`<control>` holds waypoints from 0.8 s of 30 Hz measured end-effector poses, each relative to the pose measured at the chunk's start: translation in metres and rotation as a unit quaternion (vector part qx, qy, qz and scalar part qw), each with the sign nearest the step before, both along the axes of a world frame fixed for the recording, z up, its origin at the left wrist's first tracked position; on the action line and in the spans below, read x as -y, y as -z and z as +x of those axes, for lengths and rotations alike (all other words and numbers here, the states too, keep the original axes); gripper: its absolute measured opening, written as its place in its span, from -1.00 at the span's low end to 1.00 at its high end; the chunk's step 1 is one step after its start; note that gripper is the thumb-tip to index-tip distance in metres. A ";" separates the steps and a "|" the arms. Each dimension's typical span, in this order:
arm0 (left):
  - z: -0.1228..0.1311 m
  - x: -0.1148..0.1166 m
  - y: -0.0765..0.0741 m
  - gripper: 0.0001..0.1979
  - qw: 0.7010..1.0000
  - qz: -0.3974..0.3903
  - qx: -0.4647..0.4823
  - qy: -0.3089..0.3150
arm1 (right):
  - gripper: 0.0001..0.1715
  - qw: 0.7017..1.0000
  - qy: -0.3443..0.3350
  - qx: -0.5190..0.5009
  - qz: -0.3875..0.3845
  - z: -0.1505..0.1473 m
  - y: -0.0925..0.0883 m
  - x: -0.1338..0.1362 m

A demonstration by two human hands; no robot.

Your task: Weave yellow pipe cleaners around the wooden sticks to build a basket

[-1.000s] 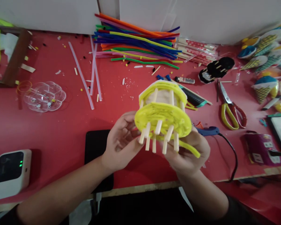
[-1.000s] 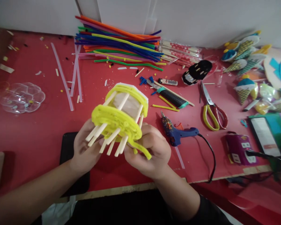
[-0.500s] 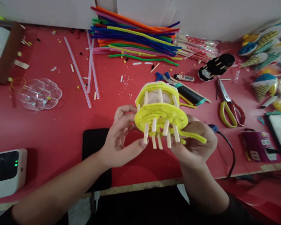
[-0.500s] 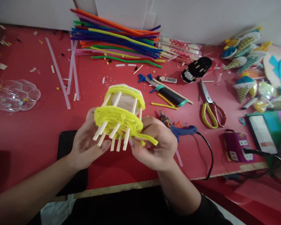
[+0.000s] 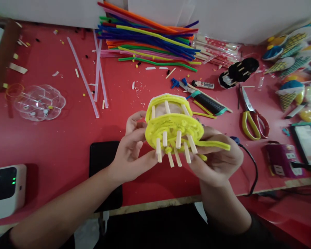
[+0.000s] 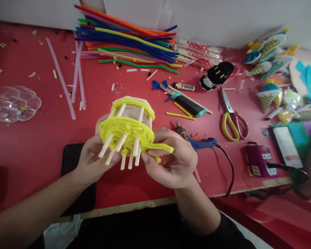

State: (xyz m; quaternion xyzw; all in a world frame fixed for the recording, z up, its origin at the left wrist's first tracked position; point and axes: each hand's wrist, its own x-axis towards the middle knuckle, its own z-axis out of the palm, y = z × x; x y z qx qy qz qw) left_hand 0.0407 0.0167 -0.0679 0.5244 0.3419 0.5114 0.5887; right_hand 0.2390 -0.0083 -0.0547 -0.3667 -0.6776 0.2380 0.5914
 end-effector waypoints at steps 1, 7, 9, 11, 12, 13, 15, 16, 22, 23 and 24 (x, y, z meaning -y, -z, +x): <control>0.000 0.001 0.001 -0.77 1.000 -0.001 0.008 0.003 | -0.80 1.000 0.006 0.005 0.000 0.000 0.001 0.001; 0.003 0.006 0.005 -0.81 0.998 -0.041 0.049 0.001 | -0.81 0.999 0.041 0.021 0.005 -0.003 0.002 0.002; 0.004 0.007 0.004 -0.80 0.997 -0.054 0.047 -0.004 | -0.82 0.999 0.038 0.031 0.003 -0.003 0.002 0.003; 0.004 0.005 0.003 -0.80 0.998 -0.053 0.040 -0.009 | -0.82 0.998 0.041 0.040 0.006 -0.003 0.003 0.003; 0.005 0.005 0.002 -0.81 0.998 -0.047 0.036 -0.011 | -0.82 0.998 0.044 0.043 0.009 -0.003 0.003 0.004; 0.004 0.003 0.001 -0.82 0.999 -0.039 0.030 -0.012 | -0.82 0.998 0.048 0.043 0.010 -0.003 0.003 0.004; 0.004 0.001 0.000 -0.84 1.000 -0.015 0.012 -0.015 | -0.82 0.998 0.053 0.038 0.007 -0.004 0.003 0.004; 0.004 0.001 -0.001 -0.83 1.000 -0.002 0.000 -0.019 | -0.82 0.998 0.057 0.035 0.004 -0.004 0.003 0.004; 0.003 0.001 -0.002 -0.80 0.998 0.022 -0.044 -0.046 | -0.82 0.997 0.069 0.043 -0.002 -0.006 0.003 0.004; 0.004 0.001 -0.002 -0.80 0.998 0.022 -0.043 -0.047 | -0.82 0.997 0.068 0.043 -0.006 -0.006 0.003 0.004; 0.004 0.001 -0.001 -0.80 0.998 0.021 -0.042 -0.048 | -0.82 0.997 0.067 0.042 -0.011 -0.006 0.002 0.004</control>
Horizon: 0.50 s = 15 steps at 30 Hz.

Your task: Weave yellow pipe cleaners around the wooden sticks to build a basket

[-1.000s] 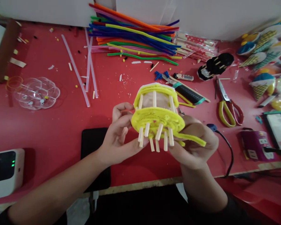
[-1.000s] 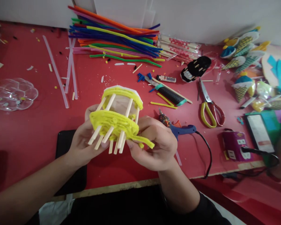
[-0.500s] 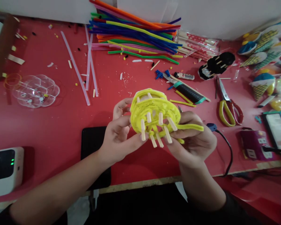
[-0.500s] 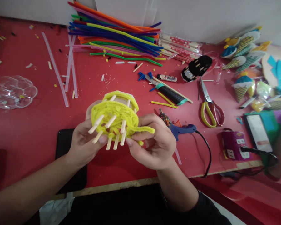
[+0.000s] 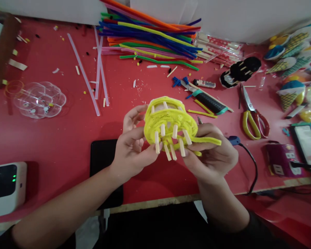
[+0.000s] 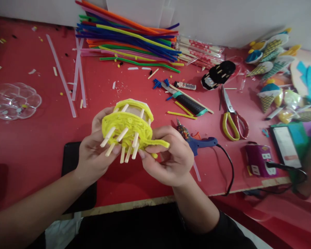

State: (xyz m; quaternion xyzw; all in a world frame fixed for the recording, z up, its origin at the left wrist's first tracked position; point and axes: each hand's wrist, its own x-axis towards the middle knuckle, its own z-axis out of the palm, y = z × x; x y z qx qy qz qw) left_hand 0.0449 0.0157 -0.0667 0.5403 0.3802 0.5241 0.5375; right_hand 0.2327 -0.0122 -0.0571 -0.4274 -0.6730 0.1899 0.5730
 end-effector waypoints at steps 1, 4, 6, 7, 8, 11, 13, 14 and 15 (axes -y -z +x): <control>0.000 0.000 0.000 -0.80 1.000 0.000 0.002 -0.001 | -0.83 1.000 -0.001 -0.002 -0.003 0.000 0.000 0.000; 0.001 -0.001 0.001 -0.80 1.000 -0.004 0.012 -0.003 | -0.83 1.000 -0.002 -0.005 -0.008 -0.002 0.000 0.000; 0.001 -0.001 0.002 -0.81 1.000 -0.009 0.018 0.000 | -0.83 1.000 -0.003 -0.005 -0.009 -0.003 0.000 0.000; 0.001 -0.001 0.002 -0.82 1.000 -0.010 0.021 0.002 | -0.82 1.000 -0.003 -0.004 -0.008 -0.003 -0.001 -0.001; 0.001 -0.002 0.003 -0.82 1.000 -0.010 0.025 0.002 | -0.82 1.000 -0.003 -0.003 -0.009 -0.003 -0.001 -0.001; 0.001 -0.002 0.004 -0.81 0.999 -0.013 0.029 -0.001 | -0.80 1.000 0.000 -0.008 -0.010 -0.006 -0.002 -0.003; 0.002 -0.002 0.005 -0.79 0.999 -0.024 0.022 0.000 | -0.78 1.000 0.008 -0.021 -0.016 -0.009 -0.002 -0.004; 0.003 -0.003 0.006 -0.78 0.999 -0.036 0.014 0.003 | -0.77 0.999 0.015 -0.031 -0.022 -0.011 -0.002 -0.005; 0.003 -0.004 0.008 -0.77 0.999 -0.050 0.007 0.003 | -0.77 0.998 0.025 -0.043 -0.033 -0.013 -0.001 -0.005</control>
